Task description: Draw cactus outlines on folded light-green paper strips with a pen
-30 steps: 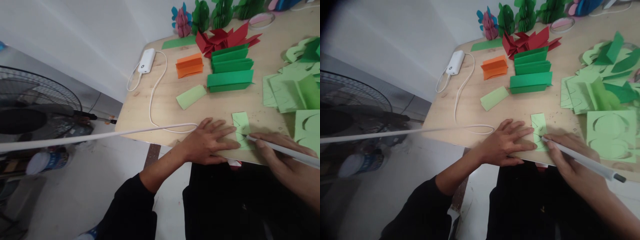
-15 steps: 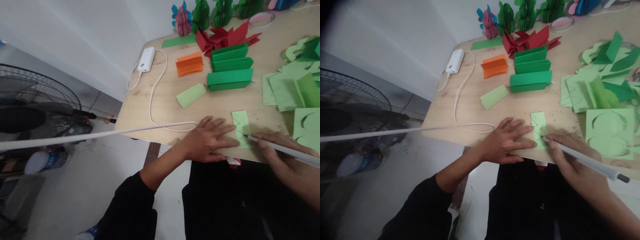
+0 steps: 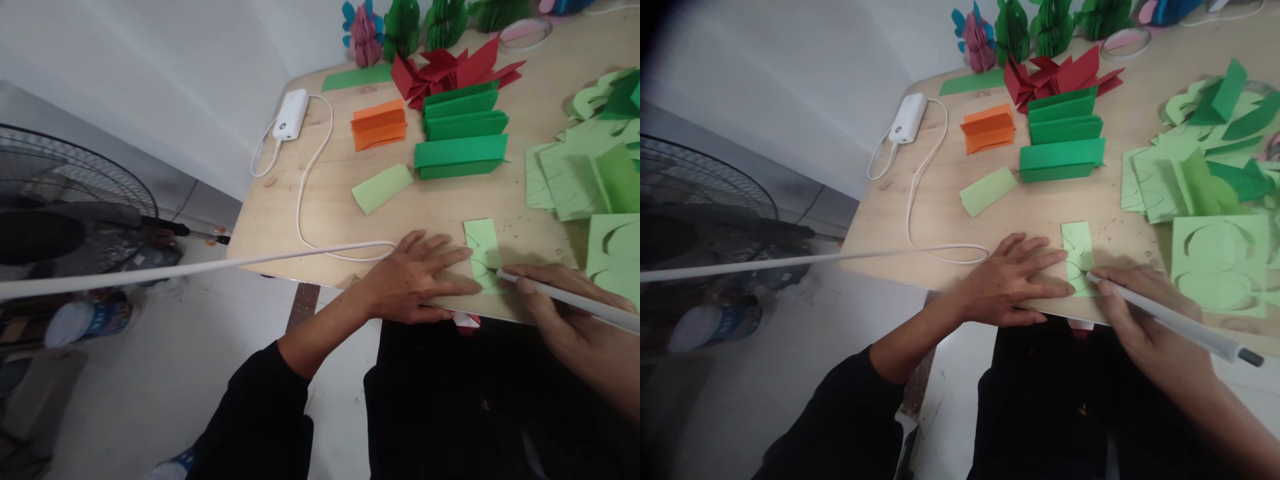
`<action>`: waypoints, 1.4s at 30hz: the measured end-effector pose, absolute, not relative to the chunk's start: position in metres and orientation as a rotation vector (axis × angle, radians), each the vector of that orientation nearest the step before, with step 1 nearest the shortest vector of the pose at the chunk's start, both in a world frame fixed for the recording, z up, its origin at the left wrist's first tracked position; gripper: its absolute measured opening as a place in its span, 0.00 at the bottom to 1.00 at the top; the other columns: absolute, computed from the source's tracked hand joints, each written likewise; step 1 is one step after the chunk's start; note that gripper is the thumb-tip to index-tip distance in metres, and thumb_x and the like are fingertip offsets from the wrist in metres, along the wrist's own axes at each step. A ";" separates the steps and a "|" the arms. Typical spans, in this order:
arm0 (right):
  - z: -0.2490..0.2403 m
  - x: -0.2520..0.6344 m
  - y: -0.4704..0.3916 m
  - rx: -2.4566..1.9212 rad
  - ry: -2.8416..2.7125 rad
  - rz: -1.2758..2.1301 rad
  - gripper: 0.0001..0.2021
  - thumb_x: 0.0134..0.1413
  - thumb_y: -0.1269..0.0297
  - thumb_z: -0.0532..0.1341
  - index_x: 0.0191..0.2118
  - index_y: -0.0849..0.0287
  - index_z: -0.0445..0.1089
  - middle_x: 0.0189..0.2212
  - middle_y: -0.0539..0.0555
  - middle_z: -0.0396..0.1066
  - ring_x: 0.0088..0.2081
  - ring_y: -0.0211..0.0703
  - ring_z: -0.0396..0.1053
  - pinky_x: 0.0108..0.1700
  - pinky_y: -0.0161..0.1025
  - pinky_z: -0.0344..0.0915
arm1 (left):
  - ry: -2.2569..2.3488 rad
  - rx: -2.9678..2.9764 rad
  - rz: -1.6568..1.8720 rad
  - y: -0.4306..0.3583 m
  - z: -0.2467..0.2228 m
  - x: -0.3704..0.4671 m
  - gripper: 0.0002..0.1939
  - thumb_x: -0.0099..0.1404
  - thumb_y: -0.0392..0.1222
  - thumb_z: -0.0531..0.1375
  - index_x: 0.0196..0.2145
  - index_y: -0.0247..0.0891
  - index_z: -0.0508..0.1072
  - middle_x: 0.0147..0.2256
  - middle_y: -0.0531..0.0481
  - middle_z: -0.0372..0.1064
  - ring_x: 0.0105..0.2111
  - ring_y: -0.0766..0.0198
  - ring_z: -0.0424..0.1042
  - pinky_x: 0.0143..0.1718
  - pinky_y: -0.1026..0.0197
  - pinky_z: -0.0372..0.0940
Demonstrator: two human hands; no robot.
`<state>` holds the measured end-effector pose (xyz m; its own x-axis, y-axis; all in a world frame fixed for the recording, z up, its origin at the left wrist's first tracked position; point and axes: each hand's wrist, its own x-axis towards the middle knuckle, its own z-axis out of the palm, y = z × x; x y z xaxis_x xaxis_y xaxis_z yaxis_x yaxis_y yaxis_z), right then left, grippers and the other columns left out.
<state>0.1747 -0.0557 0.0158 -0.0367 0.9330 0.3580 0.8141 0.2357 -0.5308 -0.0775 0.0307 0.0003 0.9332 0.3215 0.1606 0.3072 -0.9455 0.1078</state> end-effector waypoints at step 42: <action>0.020 0.171 -0.058 -1.663 -1.847 0.222 0.12 0.65 0.53 0.57 0.40 0.48 0.77 0.36 0.50 0.82 0.40 0.47 0.80 0.43 0.44 0.74 | 0.494 2.946 0.276 0.031 -0.002 -0.077 0.28 0.72 0.63 0.58 0.66 0.58 0.70 0.72 0.46 0.58 0.71 0.40 0.55 0.70 0.34 0.49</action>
<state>0.1713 -0.0576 0.0201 0.0003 0.9407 0.3392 0.8337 0.1871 -0.5196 -0.0771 0.0308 -0.0020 0.9291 0.3351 0.1564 0.3091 -0.9359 0.1692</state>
